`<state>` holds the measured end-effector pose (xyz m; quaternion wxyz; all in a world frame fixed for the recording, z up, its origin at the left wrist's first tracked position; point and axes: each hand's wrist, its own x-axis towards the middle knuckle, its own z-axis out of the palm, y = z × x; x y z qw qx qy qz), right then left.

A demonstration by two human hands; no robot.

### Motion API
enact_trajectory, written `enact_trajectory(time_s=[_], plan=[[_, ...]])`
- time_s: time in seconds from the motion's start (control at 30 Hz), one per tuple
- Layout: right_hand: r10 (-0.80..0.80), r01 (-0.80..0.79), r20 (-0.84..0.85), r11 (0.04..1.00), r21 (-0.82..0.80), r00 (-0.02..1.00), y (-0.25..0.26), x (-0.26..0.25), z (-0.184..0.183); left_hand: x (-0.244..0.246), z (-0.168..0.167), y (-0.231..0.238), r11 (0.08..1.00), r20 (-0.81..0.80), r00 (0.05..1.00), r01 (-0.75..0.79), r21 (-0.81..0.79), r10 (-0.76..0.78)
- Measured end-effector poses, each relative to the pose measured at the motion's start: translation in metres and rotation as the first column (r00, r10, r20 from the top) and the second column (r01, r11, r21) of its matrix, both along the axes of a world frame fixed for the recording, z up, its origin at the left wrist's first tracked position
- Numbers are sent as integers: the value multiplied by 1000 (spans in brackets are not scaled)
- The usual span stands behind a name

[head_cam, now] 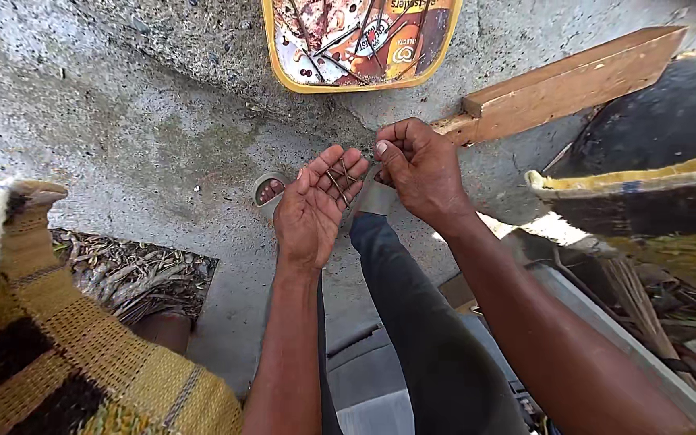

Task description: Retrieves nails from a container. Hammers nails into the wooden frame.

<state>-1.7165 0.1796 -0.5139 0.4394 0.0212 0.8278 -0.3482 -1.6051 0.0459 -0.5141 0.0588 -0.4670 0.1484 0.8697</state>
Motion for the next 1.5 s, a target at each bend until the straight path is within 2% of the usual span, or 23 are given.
enact_trajectory(time_s=[0.3, 0.43, 0.57, 0.7, 0.8, 0.9, 1.0, 1.1, 1.27, 1.37, 1.5], plan=[[-5, 4, 18, 999, 53, 1000, 11, 16, 1, -4, -1, 1, 1000, 35, 999, -4, 20, 3], [-22, 22, 14, 999, 43, 1000, 12, 11, -2, -5, -5, 4, 997, 142, 989, 39, -70, -29], [-64, 66, -31, 996, 61, 997, 3, -1, 1, -3, -7, 11, 968, 216, 968, 169, -185, -128], [-17, 36, -179, 994, 105, 984, -6, -18, -16, -4, -8, 16, 891, 252, 918, 370, -263, -306], [67, -25, -310, 990, 139, 948, -19, -34, -28, -6, -7, 14, 872, 245, 910, 397, -287, -334], [157, -86, -355, 974, 208, 921, -28, -39, -35, -1, -9, 16, 844, 253, 892, 440, -306, -374], [245, -150, -342, 948, 282, 907, -36, -46, -43, -3, -8, 11, 832, 221, 897, 439, -339, -383], [285, -180, -392, 942, 283, 875, -39, -45, -46, 2, -8, 9, 829, 217, 898, 437, -350, -382], [178, -155, -470, 984, 89, 864, -33, -26, -46, 2, -8, 11, 815, 215, 896, 443, -373, -388], [137, -94, -490, 989, 112, 861, -25, -20, -44, 4, -8, 12, 838, 219, 904, 423, -345, -366], [180, -79, -602, 979, 190, 778, -19, -36, -51, -1, -4, 13, 852, 234, 899, 430, -299, -371]])
